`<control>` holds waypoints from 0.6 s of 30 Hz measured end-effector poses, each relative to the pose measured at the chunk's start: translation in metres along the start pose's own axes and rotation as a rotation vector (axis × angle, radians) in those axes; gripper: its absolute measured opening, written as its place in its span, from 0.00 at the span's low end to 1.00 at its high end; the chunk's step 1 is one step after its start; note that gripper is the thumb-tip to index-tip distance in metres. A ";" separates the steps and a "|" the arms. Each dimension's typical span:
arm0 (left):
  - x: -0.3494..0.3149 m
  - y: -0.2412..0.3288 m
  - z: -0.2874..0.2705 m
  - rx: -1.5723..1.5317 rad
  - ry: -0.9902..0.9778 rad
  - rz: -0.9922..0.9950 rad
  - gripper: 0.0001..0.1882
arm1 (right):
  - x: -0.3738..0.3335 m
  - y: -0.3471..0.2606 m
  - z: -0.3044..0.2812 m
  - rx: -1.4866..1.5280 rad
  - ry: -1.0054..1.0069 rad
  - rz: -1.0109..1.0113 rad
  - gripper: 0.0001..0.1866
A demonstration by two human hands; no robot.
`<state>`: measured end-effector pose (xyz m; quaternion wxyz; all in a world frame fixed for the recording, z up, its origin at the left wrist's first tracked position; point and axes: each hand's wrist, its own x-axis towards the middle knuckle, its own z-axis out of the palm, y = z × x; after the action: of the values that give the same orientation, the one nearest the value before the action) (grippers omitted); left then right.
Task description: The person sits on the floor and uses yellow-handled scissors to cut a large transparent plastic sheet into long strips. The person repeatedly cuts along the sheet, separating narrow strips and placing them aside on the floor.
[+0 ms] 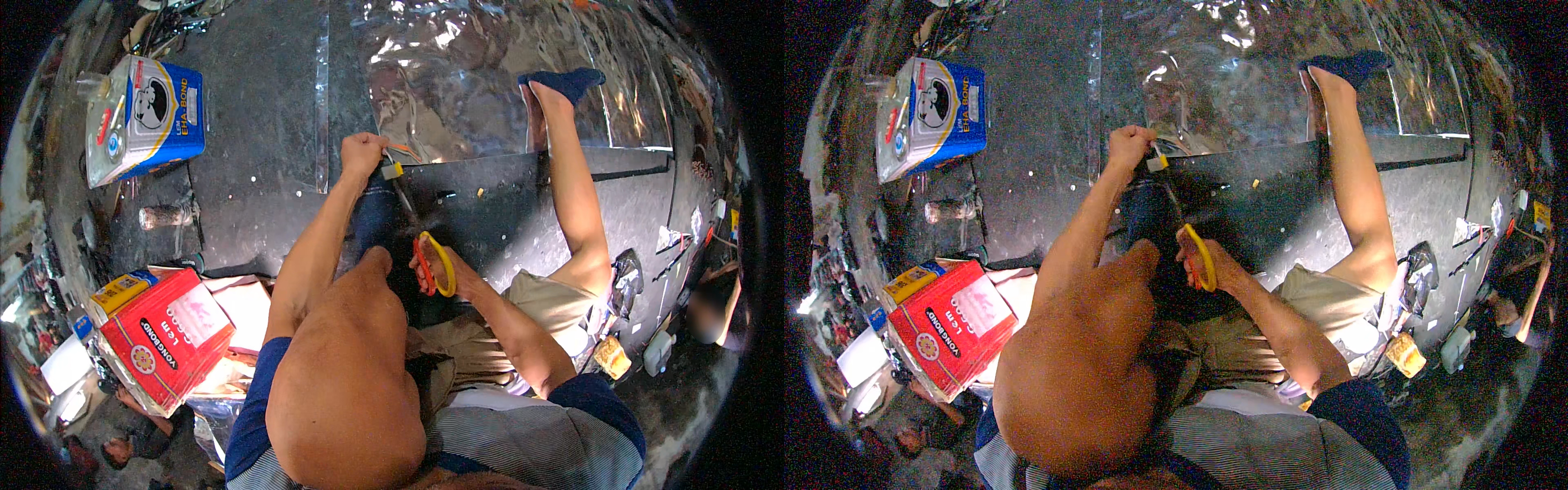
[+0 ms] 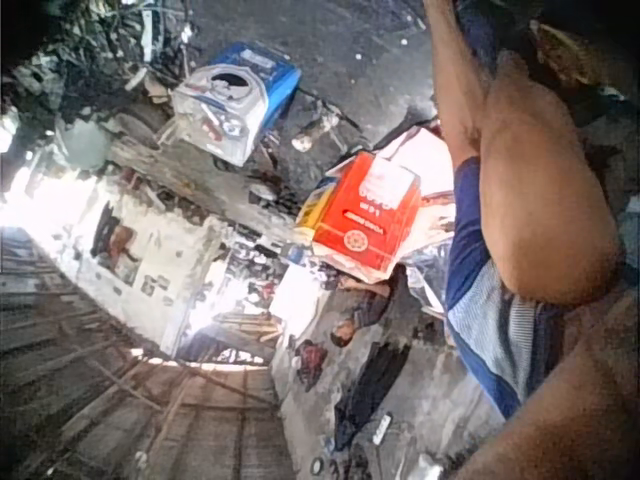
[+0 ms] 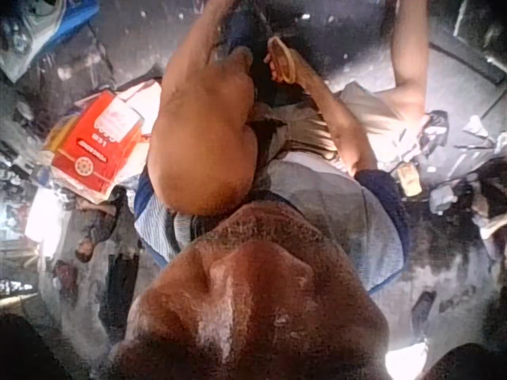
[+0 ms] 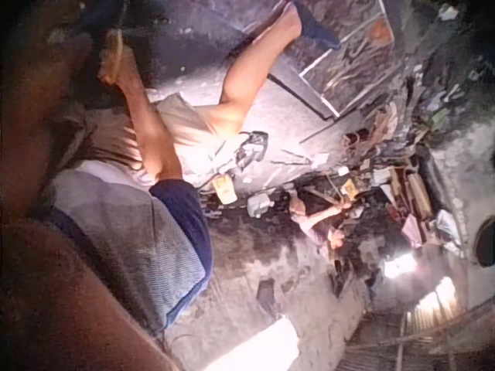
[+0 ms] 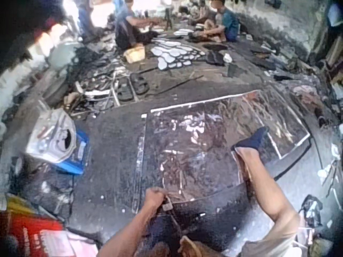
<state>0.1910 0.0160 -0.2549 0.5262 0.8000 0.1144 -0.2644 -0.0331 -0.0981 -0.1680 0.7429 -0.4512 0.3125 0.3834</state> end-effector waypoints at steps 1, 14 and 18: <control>0.002 0.001 -0.003 0.010 -0.017 0.008 0.08 | 0.003 0.000 0.004 -0.020 -0.008 0.011 0.43; 0.003 -0.001 -0.004 0.011 -0.043 0.016 0.05 | 0.017 -0.004 0.007 0.069 0.001 -0.037 0.36; 0.001 0.004 -0.005 0.078 -0.018 0.038 0.06 | 0.030 -0.004 0.005 0.134 0.123 -0.036 0.36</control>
<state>0.1954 0.0188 -0.2509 0.5006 0.8196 0.0841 -0.2658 -0.0142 -0.0862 -0.1888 0.7576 -0.4287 0.3742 0.3197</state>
